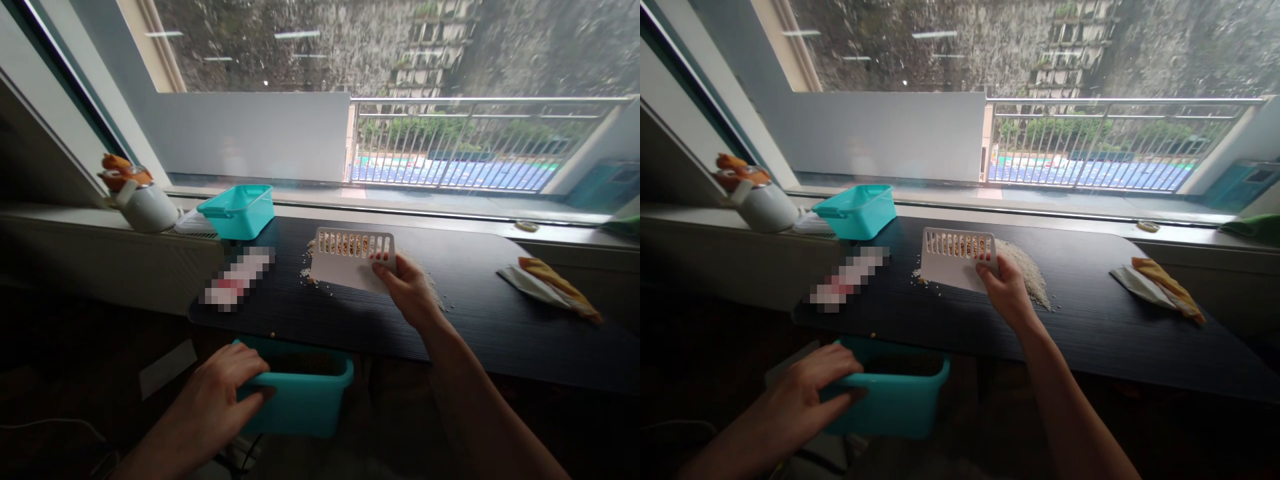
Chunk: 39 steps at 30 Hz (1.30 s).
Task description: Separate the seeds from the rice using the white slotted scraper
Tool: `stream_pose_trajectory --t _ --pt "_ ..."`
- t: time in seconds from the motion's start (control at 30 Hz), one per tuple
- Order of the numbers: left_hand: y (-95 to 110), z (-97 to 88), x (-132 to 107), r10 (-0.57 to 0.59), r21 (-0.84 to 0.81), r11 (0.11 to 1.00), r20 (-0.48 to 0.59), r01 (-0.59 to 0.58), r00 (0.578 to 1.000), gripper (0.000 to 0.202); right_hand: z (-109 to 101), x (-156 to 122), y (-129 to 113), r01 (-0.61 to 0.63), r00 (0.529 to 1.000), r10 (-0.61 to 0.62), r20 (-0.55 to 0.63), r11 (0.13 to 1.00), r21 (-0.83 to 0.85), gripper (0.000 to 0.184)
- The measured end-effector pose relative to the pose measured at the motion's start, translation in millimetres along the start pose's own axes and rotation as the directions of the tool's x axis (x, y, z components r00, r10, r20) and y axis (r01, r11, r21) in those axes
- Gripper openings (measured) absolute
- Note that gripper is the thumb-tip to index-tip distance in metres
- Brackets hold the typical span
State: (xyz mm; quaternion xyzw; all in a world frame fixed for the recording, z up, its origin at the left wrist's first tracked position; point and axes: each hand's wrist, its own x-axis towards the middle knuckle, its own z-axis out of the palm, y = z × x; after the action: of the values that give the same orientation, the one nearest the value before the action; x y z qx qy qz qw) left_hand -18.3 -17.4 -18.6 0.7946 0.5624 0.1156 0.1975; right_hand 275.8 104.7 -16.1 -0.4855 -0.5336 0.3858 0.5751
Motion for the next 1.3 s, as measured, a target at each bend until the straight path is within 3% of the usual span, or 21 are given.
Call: stream_pose_trajectory --t 0.23,0.6,0.73,0.87,1.07,1.13,1.23,1.3 --pt "-1 0.1 -2 -0.003 -0.01 1.0 0.004 0.003 1.0 0.017 -1 -1 -4 -0.005 1.0 0.005 -0.014 1.0 0.027 0.03" --pt "-3 -0.2 -4 -0.001 -0.011 1.0 -0.056 0.001 0.998 0.015 -14 -31 -7 -0.102 0.989 0.096 0.116 0.994 0.04 0.027" --pt "-3 -1.4 -4 0.001 -0.018 1.0 -0.071 -0.003 0.997 0.015 5 -38 0 -0.032 0.992 0.025 0.127 0.998 0.049 0.03" --pt "-3 -3.3 -5 -0.014 -0.016 1.0 -0.047 0.013 0.999 0.012 21 -53 8 0.04 0.969 -0.047 0.242 0.999 0.037 0.023" --pt "-10 2.0 -5 0.028 -0.011 1.0 -0.078 -0.029 0.997 0.009 6 -91 -1 0.094 0.93 -0.078 0.359 0.995 -0.027 0.017" --pt "-9 4.6 -4 0.042 -0.013 0.999 -0.093 -0.043 0.995 0.009 -2 -92 -2 0.115 0.95 -0.104 0.294 0.993 -0.018 0.016" --pt "-3 7.3 -2 0.054 -0.008 0.998 -0.089 -0.055 0.995 0.009 -10 -73 1 0.122 0.992 -0.121 0.033 0.991 -0.062 0.019" --pt "2 8.5 0 0.061 -0.003 0.998 -0.067 -0.061 0.996 0.011 -15 -51 5 0.118 0.982 -0.134 -0.131 0.985 -0.123 0.024"
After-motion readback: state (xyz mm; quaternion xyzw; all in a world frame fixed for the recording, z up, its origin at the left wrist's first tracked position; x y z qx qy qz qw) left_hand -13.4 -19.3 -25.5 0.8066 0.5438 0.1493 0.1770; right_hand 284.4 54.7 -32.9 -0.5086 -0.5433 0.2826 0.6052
